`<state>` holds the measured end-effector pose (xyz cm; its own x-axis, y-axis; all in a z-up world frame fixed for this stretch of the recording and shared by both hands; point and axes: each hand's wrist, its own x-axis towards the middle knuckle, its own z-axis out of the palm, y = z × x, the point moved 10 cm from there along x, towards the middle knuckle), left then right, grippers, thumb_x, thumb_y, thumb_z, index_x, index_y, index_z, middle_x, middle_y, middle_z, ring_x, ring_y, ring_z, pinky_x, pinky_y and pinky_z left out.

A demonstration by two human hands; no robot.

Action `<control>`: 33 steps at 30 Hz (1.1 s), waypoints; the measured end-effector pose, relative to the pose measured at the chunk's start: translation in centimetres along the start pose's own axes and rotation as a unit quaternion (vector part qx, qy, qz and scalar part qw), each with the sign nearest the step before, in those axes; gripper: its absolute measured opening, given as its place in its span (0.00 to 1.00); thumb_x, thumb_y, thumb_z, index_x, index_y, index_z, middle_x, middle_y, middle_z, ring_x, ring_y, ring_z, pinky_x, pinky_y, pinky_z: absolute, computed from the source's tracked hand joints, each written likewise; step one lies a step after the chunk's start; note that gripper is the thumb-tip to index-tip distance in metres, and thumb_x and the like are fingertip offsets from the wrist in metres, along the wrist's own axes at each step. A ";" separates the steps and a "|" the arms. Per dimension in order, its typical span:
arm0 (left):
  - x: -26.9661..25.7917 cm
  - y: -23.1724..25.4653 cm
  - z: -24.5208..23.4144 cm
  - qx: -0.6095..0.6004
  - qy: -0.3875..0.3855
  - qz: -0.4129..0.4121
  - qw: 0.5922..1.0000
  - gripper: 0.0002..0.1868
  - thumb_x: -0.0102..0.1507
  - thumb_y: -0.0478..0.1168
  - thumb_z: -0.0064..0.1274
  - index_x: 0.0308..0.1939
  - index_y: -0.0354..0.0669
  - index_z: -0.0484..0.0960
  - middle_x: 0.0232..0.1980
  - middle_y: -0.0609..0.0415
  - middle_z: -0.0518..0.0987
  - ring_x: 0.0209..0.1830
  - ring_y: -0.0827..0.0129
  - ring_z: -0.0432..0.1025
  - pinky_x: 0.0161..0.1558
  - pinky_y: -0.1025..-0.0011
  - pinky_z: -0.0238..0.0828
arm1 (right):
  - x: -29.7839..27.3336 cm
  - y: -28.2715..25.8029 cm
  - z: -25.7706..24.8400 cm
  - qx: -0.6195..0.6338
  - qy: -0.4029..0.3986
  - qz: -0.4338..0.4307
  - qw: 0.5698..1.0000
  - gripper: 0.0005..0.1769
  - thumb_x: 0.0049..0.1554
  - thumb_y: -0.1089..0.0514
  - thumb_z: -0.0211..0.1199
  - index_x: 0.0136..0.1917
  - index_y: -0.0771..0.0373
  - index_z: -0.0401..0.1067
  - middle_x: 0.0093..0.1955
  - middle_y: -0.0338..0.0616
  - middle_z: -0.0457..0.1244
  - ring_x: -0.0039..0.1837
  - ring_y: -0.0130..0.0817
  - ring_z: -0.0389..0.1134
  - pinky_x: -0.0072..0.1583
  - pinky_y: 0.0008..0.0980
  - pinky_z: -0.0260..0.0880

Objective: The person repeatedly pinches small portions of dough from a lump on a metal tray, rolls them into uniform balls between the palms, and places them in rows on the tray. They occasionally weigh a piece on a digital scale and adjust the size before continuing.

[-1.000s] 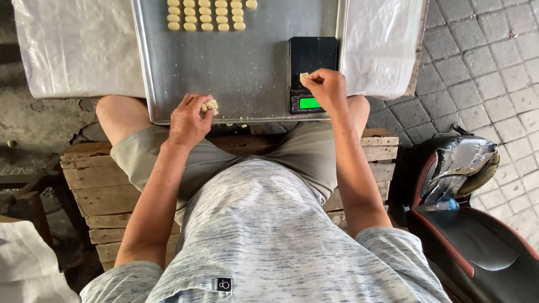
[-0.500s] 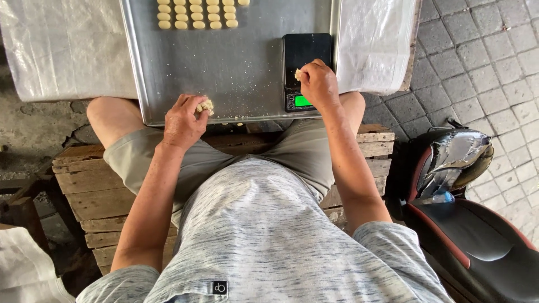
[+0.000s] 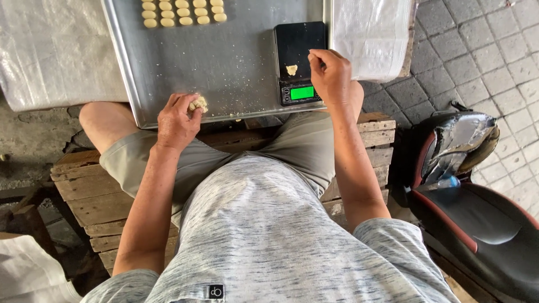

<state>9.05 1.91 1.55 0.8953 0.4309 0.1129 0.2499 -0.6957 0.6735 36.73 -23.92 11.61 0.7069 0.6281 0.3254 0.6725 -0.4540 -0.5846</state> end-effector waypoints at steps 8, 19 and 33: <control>0.3 0.3 -0.7 0.007 -0.008 -0.036 0.999 0.15 0.65 0.39 0.60 0.56 0.44 0.85 0.55 0.55 0.78 0.36 0.68 0.75 0.43 0.63 0.75 | -5.2 6.3 -6.5 -0.069 0.196 0.052 0.977 0.05 0.62 0.64 0.67 0.52 0.63 0.82 0.38 0.40 0.73 0.35 0.25 0.69 0.36 0.23 0.71; 0.1 -0.3 -0.1 0.032 0.002 -0.010 0.999 0.15 0.64 0.40 0.61 0.55 0.41 0.86 0.56 0.52 0.79 0.51 0.59 0.75 0.45 0.59 0.77 | -13.7 17.1 -6.3 -0.006 0.278 0.335 0.900 0.09 0.62 0.55 0.61 0.48 0.58 0.79 0.40 0.38 0.72 0.41 0.24 0.71 0.42 0.21 0.75; 0.2 -0.1 -0.3 0.032 0.008 -0.003 0.999 0.14 0.65 0.38 0.61 0.54 0.41 0.85 0.56 0.52 0.79 0.51 0.61 0.75 0.43 0.64 0.79 | -13.0 15.9 -6.5 -0.037 0.279 0.291 0.914 0.06 0.58 0.59 0.64 0.46 0.54 0.82 0.35 0.32 0.72 0.39 0.24 0.70 0.45 0.25 0.73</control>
<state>9.07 2.23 1.75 0.8879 0.4436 0.1219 0.2780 -0.7285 0.6261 39.65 -43.46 2.93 0.9377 -0.1447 0.3157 0.1449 -0.6631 -0.7344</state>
